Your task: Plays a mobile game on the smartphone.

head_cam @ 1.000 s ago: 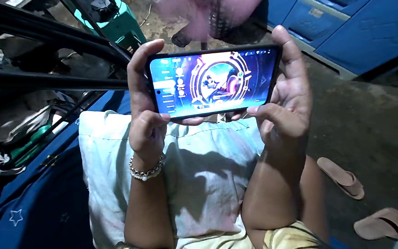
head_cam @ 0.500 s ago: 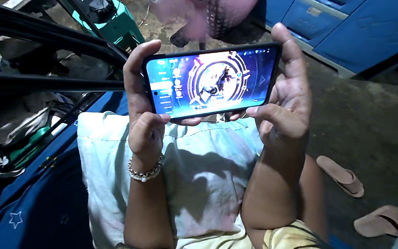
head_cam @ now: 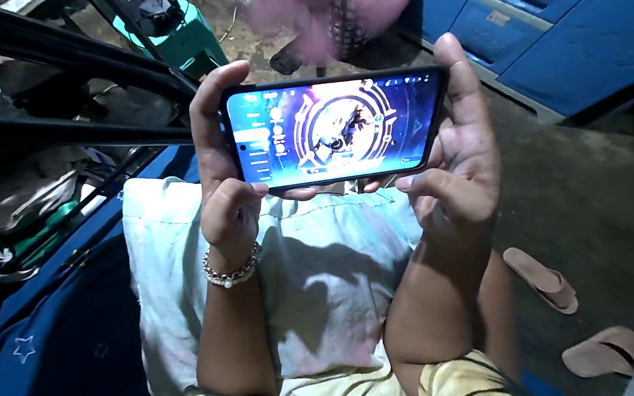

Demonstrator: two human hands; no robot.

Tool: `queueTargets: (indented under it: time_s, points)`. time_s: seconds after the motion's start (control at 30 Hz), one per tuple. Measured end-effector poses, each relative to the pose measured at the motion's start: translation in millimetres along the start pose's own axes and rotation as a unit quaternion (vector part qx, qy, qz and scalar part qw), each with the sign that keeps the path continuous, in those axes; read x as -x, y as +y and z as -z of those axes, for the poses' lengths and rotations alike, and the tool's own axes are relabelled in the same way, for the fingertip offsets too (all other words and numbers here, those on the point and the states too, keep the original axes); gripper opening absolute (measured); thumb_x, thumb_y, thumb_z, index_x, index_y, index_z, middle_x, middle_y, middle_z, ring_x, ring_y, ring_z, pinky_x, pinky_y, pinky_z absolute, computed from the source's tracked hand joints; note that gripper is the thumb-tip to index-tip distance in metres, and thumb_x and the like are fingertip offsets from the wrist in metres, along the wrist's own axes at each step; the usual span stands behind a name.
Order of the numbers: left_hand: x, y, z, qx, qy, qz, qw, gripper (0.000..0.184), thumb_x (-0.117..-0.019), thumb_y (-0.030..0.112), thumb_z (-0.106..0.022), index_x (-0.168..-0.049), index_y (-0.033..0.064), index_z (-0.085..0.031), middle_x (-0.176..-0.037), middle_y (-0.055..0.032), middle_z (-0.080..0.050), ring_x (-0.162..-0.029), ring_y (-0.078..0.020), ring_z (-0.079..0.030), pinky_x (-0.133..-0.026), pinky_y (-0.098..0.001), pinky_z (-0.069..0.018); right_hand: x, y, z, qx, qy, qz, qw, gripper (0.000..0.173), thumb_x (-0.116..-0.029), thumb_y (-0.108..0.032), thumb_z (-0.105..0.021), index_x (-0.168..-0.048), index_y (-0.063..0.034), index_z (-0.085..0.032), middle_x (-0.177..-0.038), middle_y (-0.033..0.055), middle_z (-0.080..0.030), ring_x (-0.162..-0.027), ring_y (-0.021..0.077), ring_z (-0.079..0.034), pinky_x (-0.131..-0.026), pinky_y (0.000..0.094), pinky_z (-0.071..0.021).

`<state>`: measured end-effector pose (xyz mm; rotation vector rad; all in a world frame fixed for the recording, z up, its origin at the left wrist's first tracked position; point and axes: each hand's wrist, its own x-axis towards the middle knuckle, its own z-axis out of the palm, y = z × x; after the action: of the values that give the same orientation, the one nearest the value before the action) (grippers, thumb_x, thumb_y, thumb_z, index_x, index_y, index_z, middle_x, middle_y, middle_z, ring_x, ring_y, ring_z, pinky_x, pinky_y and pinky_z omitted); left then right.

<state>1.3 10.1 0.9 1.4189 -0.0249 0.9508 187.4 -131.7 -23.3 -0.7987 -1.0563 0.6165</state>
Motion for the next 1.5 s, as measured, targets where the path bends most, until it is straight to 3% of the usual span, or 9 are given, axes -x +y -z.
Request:
queueTargets:
  time_s: [0.23,0.43,0.53,0.73,1.17,1.27,1.4,1.47,1.5]
  points:
    - [0,3,-3,-0.01,-0.002,0.007,1.0,0.075,-0.084,0.008,-0.062,-0.151,0.0157,-0.029,-0.138,-0.0059,-0.048,-0.112,-0.0175,-0.064,-0.063,-0.0326,-0.0648,0,1,0,0.004,0.017,0.003,1.0,0.1,-0.0709,0.011,-0.054,-0.161,-0.0085,-0.014,-0.146,0.0103,-0.044,-0.108,0.0203,-0.067,-0.064,0.0361,-0.0652]
    - [2,3,-3,-0.023,-0.003,0.004,1.0,0.076,-0.083,0.001,-0.057,-0.152,0.0164,-0.029,-0.138,-0.0063,-0.047,-0.112,-0.0176,-0.064,-0.063,-0.0335,-0.0652,-1,0,-2,0.0,0.018,0.009,1.0,0.1,-0.0715,0.011,-0.055,-0.161,-0.0077,-0.013,-0.146,0.0111,-0.044,-0.107,0.0212,-0.067,-0.064,0.0368,-0.0654]
    - [2,3,-5,-0.036,0.01,0.007,0.999,0.078,-0.0801,-0.003,-0.053,-0.151,0.0168,-0.03,-0.136,-0.0075,-0.049,-0.106,-0.0174,-0.067,-0.055,-0.0343,-0.0647,0,0,-1,0.0,0.014,0.009,1.0,0.1,-0.0713,0.011,-0.054,-0.161,-0.0084,-0.013,-0.146,0.0113,-0.044,-0.105,0.0213,-0.068,-0.063,0.0368,-0.0653]
    - [3,4,-4,0.009,0.001,0.006,1.0,0.073,-0.0857,0.004,-0.06,-0.151,0.0161,-0.03,-0.139,-0.0083,-0.048,-0.11,-0.0211,-0.066,-0.06,-0.0369,-0.0654,0,0,1,-0.004,0.007,0.01,1.0,0.102,-0.0711,0.01,-0.056,-0.161,-0.0096,-0.012,-0.145,0.0106,-0.045,-0.107,0.0219,-0.068,-0.064,0.0379,-0.0658]
    - [4,3,-1,-0.004,0.0,-0.004,1.0,0.062,-0.0932,0.013,-0.054,-0.15,0.0184,-0.032,-0.138,-0.0069,-0.051,-0.106,-0.0203,-0.067,-0.058,-0.0344,-0.0643,-1,-1,-7,0.017,0.02,0.015,1.0,0.095,-0.0747,0.008,-0.055,-0.159,-0.01,-0.015,-0.142,0.0092,-0.046,-0.104,0.0193,-0.068,-0.062,0.0352,-0.0654]
    - [4,4,1,-0.001,-0.006,-0.003,1.0,0.061,-0.0934,0.014,-0.055,-0.15,0.0185,-0.032,-0.137,-0.0066,-0.051,-0.107,-0.0212,-0.067,-0.059,-0.0359,-0.0648,1,-3,-10,0.03,0.027,0.01,0.999,0.09,-0.0795,0.008,-0.051,-0.16,-0.0111,-0.015,-0.143,0.0092,-0.046,-0.103,0.0192,-0.069,-0.057,0.0353,-0.0647]
    - [4,5,-1,0.004,-0.024,-0.005,1.0,0.064,-0.0932,0.015,-0.058,-0.15,0.0186,-0.03,-0.138,-0.0063,-0.05,-0.111,-0.0206,-0.065,-0.069,-0.0364,-0.0653,1,-6,-22,0.057,0.104,0.009,0.993,0.063,-0.097,-0.007,-0.053,-0.154,-0.0137,-0.028,-0.135,0.0063,-0.054,-0.092,0.0141,-0.071,-0.049,0.028,-0.0619]
    - [5,6,-4,-0.001,-0.034,-0.003,0.999,0.066,-0.0927,0.016,-0.059,-0.151,0.0196,-0.029,-0.14,-0.0049,-0.049,-0.116,-0.0201,-0.063,-0.076,-0.0369,-0.0642,1,-3,-25,0.092,0.135,0.03,0.986,0.062,-0.0972,-0.009,-0.057,-0.153,-0.0108,-0.031,-0.133,0.0069,-0.055,-0.093,0.0129,-0.07,-0.055,0.0253,-0.0621]
    - [5,6,-6,0.0,-0.036,-0.002,0.999,0.066,-0.0924,0.016,-0.059,-0.151,0.0199,-0.03,-0.141,-0.0045,-0.049,-0.117,-0.02,-0.062,-0.079,-0.0371,-0.0638,1,-2,-24,0.105,0.138,0.036,0.984,0.063,-0.0972,-0.008,-0.059,-0.154,-0.0091,-0.03,-0.135,0.0074,-0.053,-0.1,0.0135,-0.068,-0.064,0.026,-0.0632]
